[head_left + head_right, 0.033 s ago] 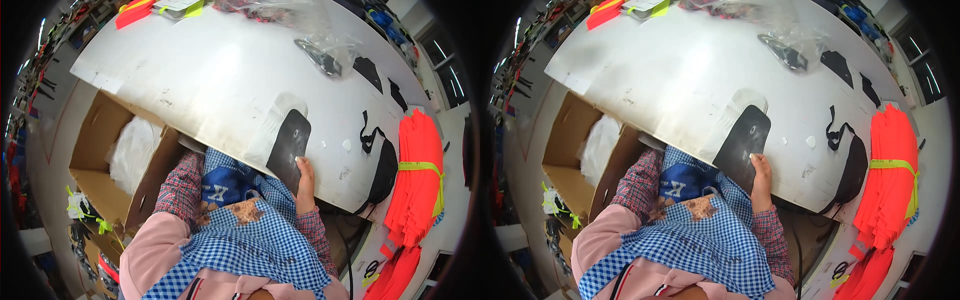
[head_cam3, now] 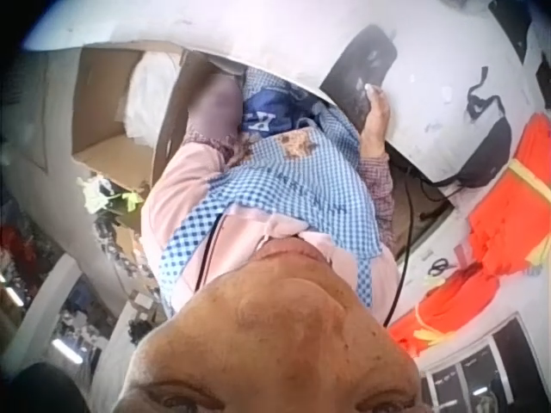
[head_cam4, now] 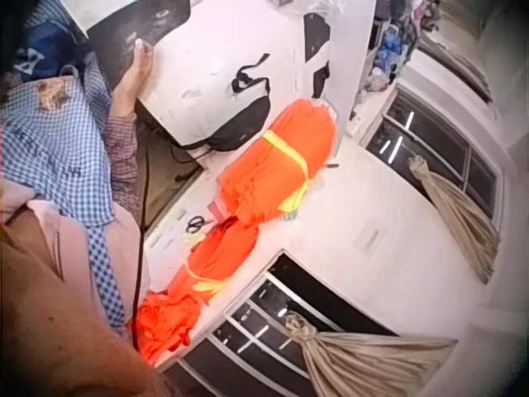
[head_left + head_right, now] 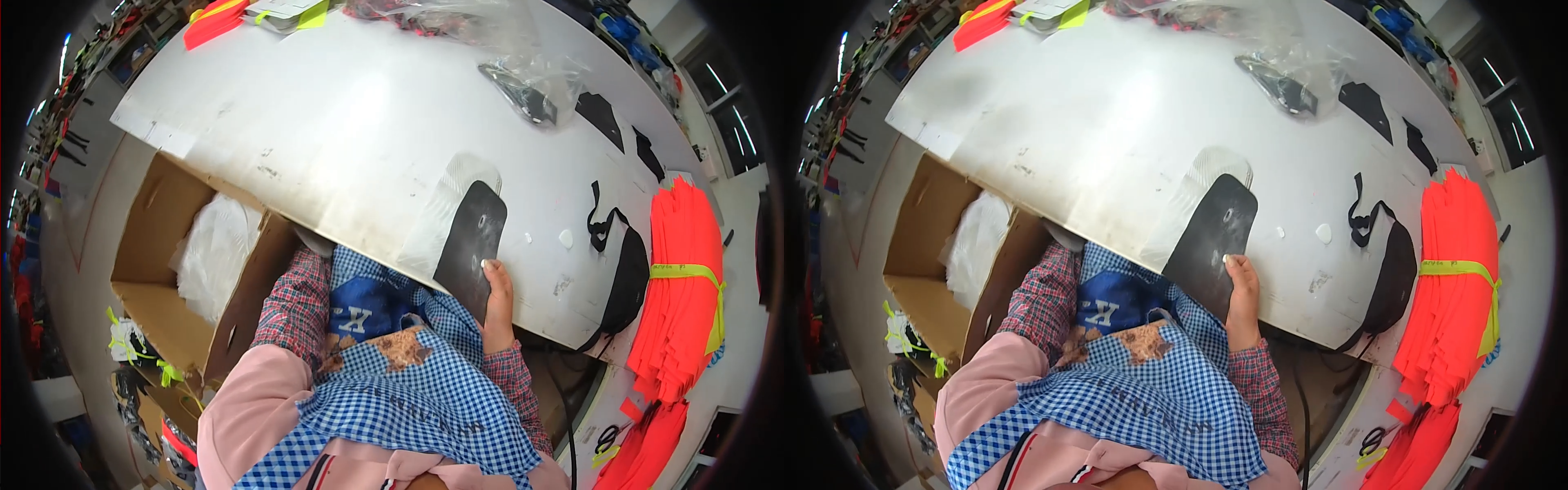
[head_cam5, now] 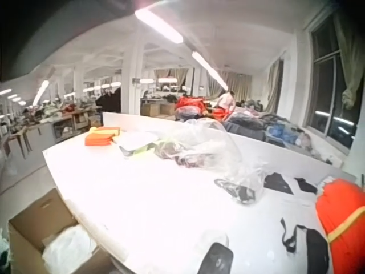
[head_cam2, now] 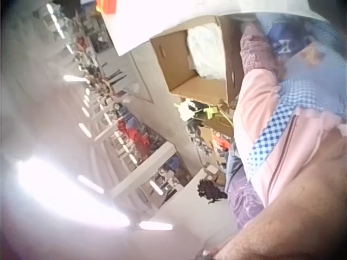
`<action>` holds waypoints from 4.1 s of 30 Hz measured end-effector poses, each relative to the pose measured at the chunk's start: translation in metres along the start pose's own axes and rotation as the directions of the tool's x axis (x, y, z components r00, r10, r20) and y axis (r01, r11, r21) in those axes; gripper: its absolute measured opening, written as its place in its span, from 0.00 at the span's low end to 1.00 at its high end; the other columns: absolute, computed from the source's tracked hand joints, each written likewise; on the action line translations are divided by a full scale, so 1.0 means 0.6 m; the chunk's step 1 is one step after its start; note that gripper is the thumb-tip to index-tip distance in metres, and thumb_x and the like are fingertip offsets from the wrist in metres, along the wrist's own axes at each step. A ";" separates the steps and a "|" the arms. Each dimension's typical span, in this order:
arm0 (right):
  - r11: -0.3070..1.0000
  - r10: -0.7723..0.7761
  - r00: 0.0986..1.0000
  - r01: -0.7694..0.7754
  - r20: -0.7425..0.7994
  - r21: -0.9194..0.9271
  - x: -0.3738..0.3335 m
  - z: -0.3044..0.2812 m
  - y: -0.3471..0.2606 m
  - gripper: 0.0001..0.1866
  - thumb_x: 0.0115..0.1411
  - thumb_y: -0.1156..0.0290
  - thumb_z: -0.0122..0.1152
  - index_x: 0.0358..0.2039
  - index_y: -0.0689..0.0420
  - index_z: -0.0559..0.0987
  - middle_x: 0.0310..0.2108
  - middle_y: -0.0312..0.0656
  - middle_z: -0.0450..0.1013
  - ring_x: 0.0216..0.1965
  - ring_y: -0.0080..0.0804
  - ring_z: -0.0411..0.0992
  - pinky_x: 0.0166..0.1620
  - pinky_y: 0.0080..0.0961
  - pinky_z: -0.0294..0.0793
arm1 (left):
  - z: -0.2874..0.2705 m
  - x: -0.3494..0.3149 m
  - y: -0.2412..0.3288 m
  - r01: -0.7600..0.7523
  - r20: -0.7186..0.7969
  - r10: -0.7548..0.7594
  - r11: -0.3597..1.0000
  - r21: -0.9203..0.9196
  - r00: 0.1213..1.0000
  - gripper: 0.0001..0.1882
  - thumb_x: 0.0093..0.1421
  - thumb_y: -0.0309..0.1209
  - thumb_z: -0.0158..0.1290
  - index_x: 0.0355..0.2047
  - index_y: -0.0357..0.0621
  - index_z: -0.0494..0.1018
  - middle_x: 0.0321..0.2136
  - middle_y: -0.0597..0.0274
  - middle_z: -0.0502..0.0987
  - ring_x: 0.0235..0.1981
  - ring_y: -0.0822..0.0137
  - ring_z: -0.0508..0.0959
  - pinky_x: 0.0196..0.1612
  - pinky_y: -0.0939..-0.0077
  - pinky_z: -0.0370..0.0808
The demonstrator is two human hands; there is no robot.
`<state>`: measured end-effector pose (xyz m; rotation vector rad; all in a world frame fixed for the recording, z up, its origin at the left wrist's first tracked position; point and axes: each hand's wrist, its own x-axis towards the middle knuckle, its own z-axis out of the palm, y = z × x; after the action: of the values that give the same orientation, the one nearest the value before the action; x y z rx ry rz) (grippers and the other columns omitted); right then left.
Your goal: Assembling product components by applying small white stickers and protective film to black parts at a factory workbench.
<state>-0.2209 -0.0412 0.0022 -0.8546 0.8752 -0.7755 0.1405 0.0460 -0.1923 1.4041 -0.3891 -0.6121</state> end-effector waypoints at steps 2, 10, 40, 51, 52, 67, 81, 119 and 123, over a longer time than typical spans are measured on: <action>0.999 0.017 1.000 -0.017 -0.008 -0.039 -0.013 0.005 -0.011 0.07 0.65 0.67 0.54 0.37 0.58 0.75 0.33 0.32 0.73 0.36 0.18 0.70 0.43 0.18 0.70 | 0.021 0.032 -0.011 0.001 0.050 -0.002 0.999 0.036 0.999 0.16 0.61 0.33 0.49 0.43 0.33 0.76 0.42 0.38 0.79 0.46 0.50 0.79 0.49 0.56 0.74; 0.994 0.078 0.995 -0.082 -0.061 -0.075 -0.034 0.015 -0.028 0.06 0.66 0.68 0.53 0.35 0.57 0.73 0.32 0.32 0.73 0.32 0.17 0.69 0.39 0.16 0.70 | 0.086 0.143 -0.034 -0.016 0.192 -0.022 0.981 0.195 0.981 0.16 0.61 0.32 0.49 0.44 0.34 0.76 0.42 0.38 0.79 0.47 0.51 0.79 0.49 0.57 0.74; 0.995 -0.096 0.995 0.097 -0.026 0.026 -0.013 0.017 -0.005 0.14 0.65 0.63 0.55 0.46 0.58 0.74 0.43 0.40 0.73 0.45 0.31 0.71 0.50 0.28 0.71 | -0.051 -0.322 0.298 -0.031 0.021 0.023 0.784 0.620 1.000 0.09 0.66 0.28 0.50 0.42 0.37 0.76 0.24 0.47 0.78 0.21 0.63 0.78 0.28 0.70 0.74; 0.993 -0.082 0.997 0.080 0.011 0.084 -0.009 0.018 -0.009 0.18 0.64 0.66 0.57 0.49 0.65 0.72 0.50 0.46 0.70 0.51 0.35 0.71 0.57 0.33 0.75 | -0.024 -0.545 0.673 -0.779 -0.138 0.945 0.157 -0.608 0.298 0.08 0.62 0.26 0.47 0.33 0.47 0.78 0.23 0.70 0.73 0.23 0.74 0.70 0.31 0.77 0.70; 0.993 -0.095 0.995 0.095 0.003 0.077 -0.008 0.015 -0.009 0.18 0.64 0.66 0.57 0.49 0.65 0.72 0.50 0.46 0.70 0.51 0.35 0.71 0.57 0.33 0.75 | -0.025 -0.542 0.673 -0.776 -0.165 0.944 0.127 -0.618 0.286 0.08 0.62 0.25 0.47 0.32 0.47 0.78 0.23 0.70 0.73 0.24 0.74 0.70 0.32 0.77 0.70; 0.995 -0.064 0.998 0.064 -0.009 0.076 -0.004 0.018 -0.008 0.19 0.64 0.66 0.58 0.49 0.66 0.72 0.51 0.47 0.70 0.51 0.36 0.71 0.58 0.34 0.75 | -0.032 -0.537 0.688 -0.779 -0.530 0.836 -0.237 -0.580 0.140 0.10 0.58 0.20 0.49 0.22 0.45 0.76 0.22 0.68 0.76 0.30 0.73 0.73 0.37 0.79 0.71; 0.995 -0.097 0.990 0.099 -0.103 0.017 -0.028 0.049 -0.045 0.13 0.64 0.68 0.58 0.44 0.63 0.76 0.42 0.41 0.73 0.45 0.29 0.72 0.54 0.31 0.77 | -0.036 -0.440 0.612 -0.686 -0.220 0.749 0.391 -0.614 0.625 0.07 0.64 0.32 0.51 0.28 0.49 0.74 0.35 0.68 0.76 0.37 0.70 0.75 0.41 0.74 0.71; 0.574 -0.444 0.896 0.279 -0.006 -0.770 0.063 0.033 -0.046 0.10 0.59 0.67 0.62 0.34 0.61 0.79 0.29 0.45 0.79 0.31 0.33 0.78 0.37 0.29 0.76 | 0.161 -0.240 0.313 -0.825 0.811 0.227 0.336 0.455 0.539 0.26 0.58 0.36 0.59 0.56 0.40 0.70 0.60 0.46 0.65 0.60 0.47 0.67 0.61 0.58 0.66; 0.585 -0.410 0.912 0.258 -0.005 -0.769 0.061 0.032 -0.046 0.09 0.59 0.68 0.62 0.33 0.61 0.78 0.28 0.45 0.79 0.30 0.34 0.78 0.37 0.29 0.76 | 0.159 -0.240 0.311 -0.819 0.807 0.233 0.363 0.445 0.542 0.26 0.58 0.34 0.60 0.55 0.39 0.70 0.60 0.46 0.66 0.60 0.47 0.67 0.60 0.60 0.68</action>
<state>-0.1946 -0.0789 0.0216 -1.7726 1.2568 -0.8230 0.0015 0.0673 0.0198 1.7064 -1.8829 -0.2508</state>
